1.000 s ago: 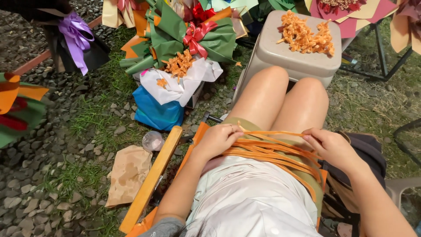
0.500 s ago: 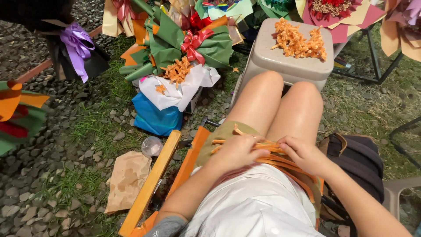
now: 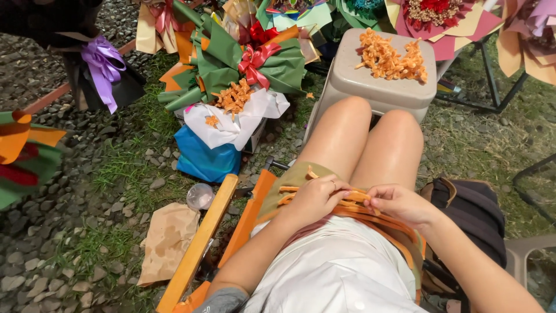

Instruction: The person sits on a folding chair outdoors and repeatedly folds orange paper strips into small flower shapes by hand. Completed flowers are placed on a nearby stool while additional strips are kept on the lap.

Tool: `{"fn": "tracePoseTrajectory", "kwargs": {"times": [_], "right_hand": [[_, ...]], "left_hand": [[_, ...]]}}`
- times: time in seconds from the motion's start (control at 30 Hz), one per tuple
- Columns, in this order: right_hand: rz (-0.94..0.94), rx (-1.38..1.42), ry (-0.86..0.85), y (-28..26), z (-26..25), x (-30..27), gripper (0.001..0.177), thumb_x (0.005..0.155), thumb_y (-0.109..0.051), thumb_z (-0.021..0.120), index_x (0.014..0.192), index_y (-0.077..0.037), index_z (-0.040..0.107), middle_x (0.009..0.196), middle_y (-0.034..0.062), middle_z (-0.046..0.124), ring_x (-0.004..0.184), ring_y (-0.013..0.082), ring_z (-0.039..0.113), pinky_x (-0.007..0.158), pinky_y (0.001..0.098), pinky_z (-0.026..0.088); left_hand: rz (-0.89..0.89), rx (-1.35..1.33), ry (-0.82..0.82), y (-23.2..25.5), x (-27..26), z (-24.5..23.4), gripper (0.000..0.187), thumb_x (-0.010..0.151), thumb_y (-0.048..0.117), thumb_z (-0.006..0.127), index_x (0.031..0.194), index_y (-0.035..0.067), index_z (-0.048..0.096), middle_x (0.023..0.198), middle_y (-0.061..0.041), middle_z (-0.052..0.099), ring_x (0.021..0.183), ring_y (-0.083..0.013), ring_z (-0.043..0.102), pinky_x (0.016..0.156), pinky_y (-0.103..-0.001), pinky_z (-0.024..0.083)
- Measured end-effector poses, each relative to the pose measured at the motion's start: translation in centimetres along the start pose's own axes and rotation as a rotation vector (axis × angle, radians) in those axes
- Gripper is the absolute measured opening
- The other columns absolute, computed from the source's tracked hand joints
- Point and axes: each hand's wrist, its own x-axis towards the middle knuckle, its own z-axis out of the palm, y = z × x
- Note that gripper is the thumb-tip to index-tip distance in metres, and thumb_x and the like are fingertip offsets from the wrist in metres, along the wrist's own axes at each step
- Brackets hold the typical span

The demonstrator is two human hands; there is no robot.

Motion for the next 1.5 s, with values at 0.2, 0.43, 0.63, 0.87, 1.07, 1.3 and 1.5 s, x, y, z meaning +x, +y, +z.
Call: {"fn": "tracePoseTrajectory", "kwargs": {"times": [0.2,0.43,0.63,0.87,1.07,1.3,1.5], "right_hand": [[-0.062,0.137,0.022,0.7,-0.5,0.1,0.018,0.089,-0.007,0.075,0.098,0.008,0.072,0.082,0.0168,0.073,0.074,0.0214,0.069,0.062,0.0304,0.054],[-0.174,0.200,0.176,-4.0,4.8,0.3,0.016,0.088,-0.006,0.077,0.098,0.006,0.074,0.081,0.0143,0.070,0.071,0.0189,0.064,0.062,0.0282,0.052],[-0.255,0.188,0.315,-7.9,10.0,1.7,0.012,0.090,-0.010,0.078,0.099,-0.001,0.075,0.087,0.0043,0.068,0.073,0.0084,0.057,0.063,0.0196,0.047],[-0.438,0.194,0.312,-8.5,12.8,2.8,0.006,0.090,-0.002,0.077,0.095,0.001,0.075,0.094,0.0064,0.057,0.082,0.0109,0.052,0.073,0.0230,0.049],[-0.584,0.014,0.282,-9.5,13.1,1.1,0.004,0.087,0.002,0.077,0.091,0.002,0.076,0.098,0.0100,0.048,0.088,0.0131,0.048,0.074,0.0225,0.041],[-0.647,-0.002,0.201,-8.7,12.4,0.2,0.008,0.083,0.000,0.080,0.087,0.005,0.076,0.098,0.0127,0.051,0.093,0.0168,0.055,0.075,0.0256,0.051],[-0.615,0.051,0.066,-8.0,11.9,0.2,0.009,0.080,0.001,0.081,0.083,0.004,0.074,0.095,0.0145,0.052,0.091,0.0204,0.056,0.077,0.0301,0.048]], "left_hand": [[0.046,-0.193,0.159,-0.2,-0.3,1.1,0.016,0.101,0.019,0.066,0.115,0.021,0.074,0.099,-0.004,0.075,0.098,-0.0302,0.073,0.084,-0.039,0.059],[0.137,-0.124,0.332,0.5,-0.2,1.4,0.016,0.100,0.018,0.069,0.114,0.020,0.076,0.094,0.000,0.078,0.088,-0.0246,0.075,0.081,-0.034,0.058],[0.131,-0.078,0.478,0.1,-0.4,1.6,0.017,0.098,0.018,0.071,0.114,0.018,0.077,0.089,0.001,0.078,0.083,-0.0218,0.076,0.078,-0.032,0.058],[0.154,-0.121,0.555,1.5,-0.7,-0.3,0.026,0.087,0.006,0.073,0.112,0.013,0.076,0.096,-0.006,0.077,0.087,-0.0306,0.075,0.079,-0.039,0.059],[0.203,-0.189,0.512,3.9,-1.5,-2.0,0.042,0.081,0.028,0.086,0.120,0.017,0.075,0.103,-0.005,0.071,0.097,-0.0299,0.071,0.090,-0.040,0.055],[0.235,-0.213,0.567,5.5,-1.6,-2.2,0.024,0.085,0.016,0.084,0.108,0.011,0.079,0.091,-0.007,0.072,0.082,-0.0307,0.072,0.076,-0.040,0.058],[0.210,-0.109,0.540,5.7,-2.5,-2.5,0.009,0.089,0.004,0.076,0.093,0.011,0.079,0.081,-0.004,0.070,0.075,-0.0274,0.071,0.070,-0.036,0.058]]}}
